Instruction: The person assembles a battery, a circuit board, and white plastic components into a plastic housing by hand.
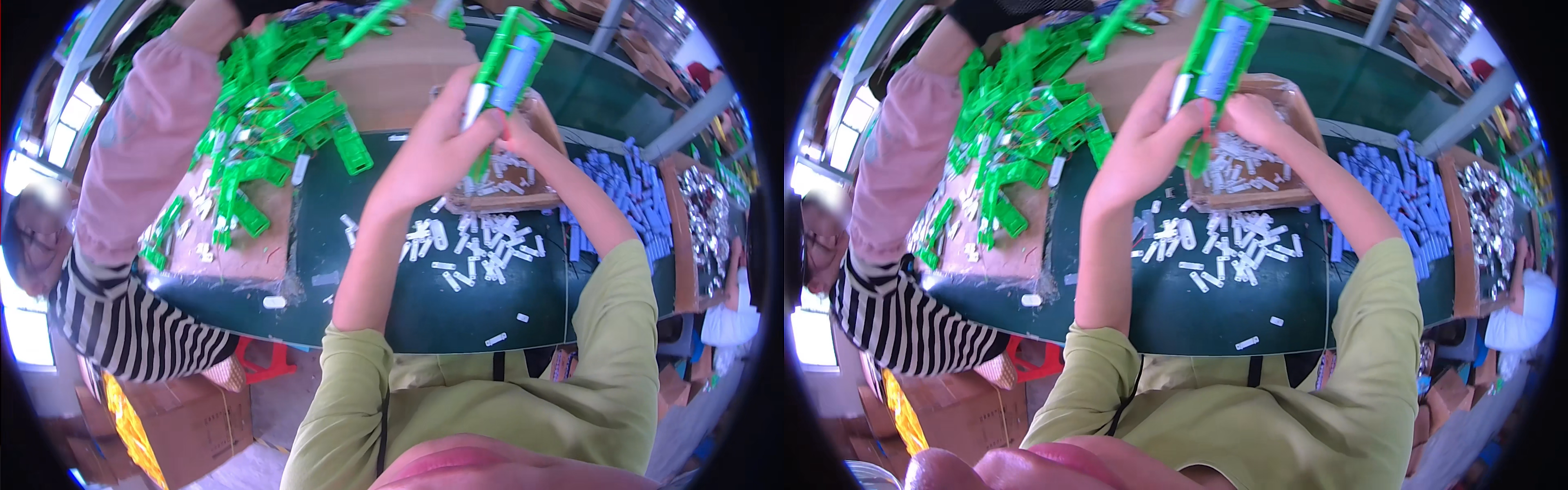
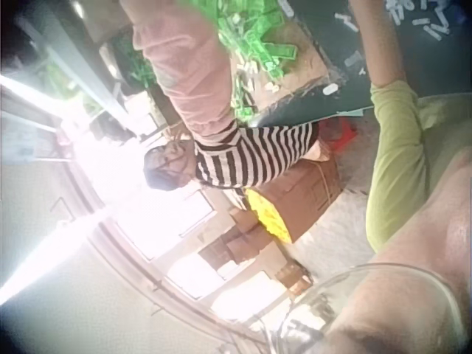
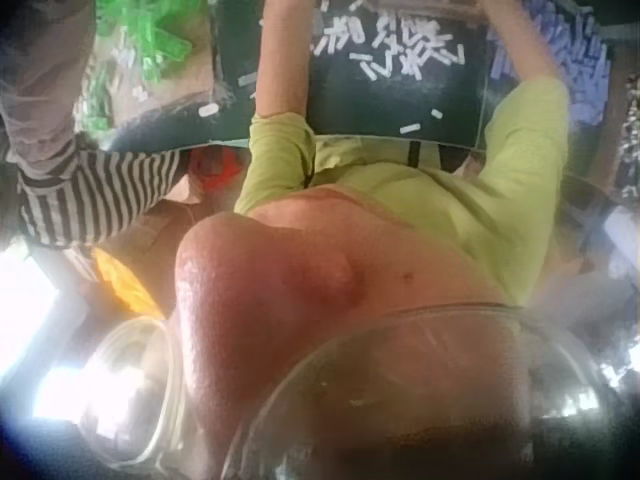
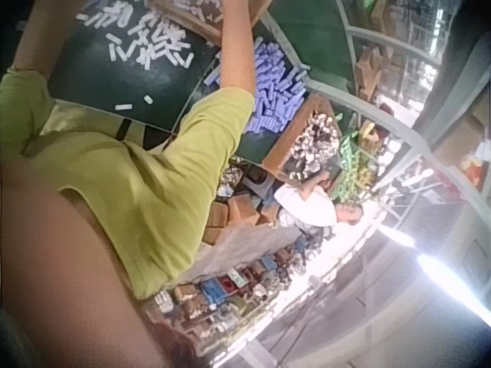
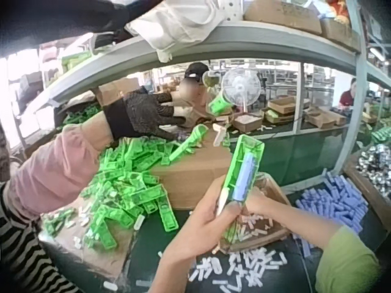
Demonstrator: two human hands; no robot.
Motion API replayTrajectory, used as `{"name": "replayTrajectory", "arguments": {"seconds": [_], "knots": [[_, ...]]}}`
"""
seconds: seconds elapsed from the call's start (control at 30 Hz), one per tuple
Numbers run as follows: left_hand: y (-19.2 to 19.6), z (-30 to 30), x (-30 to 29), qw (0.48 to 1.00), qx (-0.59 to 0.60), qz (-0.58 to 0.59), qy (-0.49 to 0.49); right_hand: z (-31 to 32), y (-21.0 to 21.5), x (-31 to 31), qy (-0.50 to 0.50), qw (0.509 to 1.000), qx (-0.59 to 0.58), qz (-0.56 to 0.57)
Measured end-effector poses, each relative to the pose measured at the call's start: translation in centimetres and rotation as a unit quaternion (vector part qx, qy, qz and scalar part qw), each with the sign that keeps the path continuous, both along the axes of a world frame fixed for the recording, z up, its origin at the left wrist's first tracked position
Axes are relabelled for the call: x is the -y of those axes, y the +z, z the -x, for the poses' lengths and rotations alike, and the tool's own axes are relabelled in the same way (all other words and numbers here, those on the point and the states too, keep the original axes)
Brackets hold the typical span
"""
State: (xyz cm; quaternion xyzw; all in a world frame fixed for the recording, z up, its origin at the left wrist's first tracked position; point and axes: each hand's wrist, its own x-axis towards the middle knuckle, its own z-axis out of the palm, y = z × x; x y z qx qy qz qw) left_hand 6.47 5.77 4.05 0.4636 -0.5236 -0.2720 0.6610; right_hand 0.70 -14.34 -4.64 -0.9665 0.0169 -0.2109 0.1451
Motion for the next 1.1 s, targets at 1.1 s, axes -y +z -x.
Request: {"name": "replayTrajectory", "arguments": {"seconds": [1.1], "knots": [[0.7,1.6,0.9,0.996,0.022,-0.07,0.043,6.8,6.9,-3.1,-0.013,0.912,0.174,-0.371]]}}
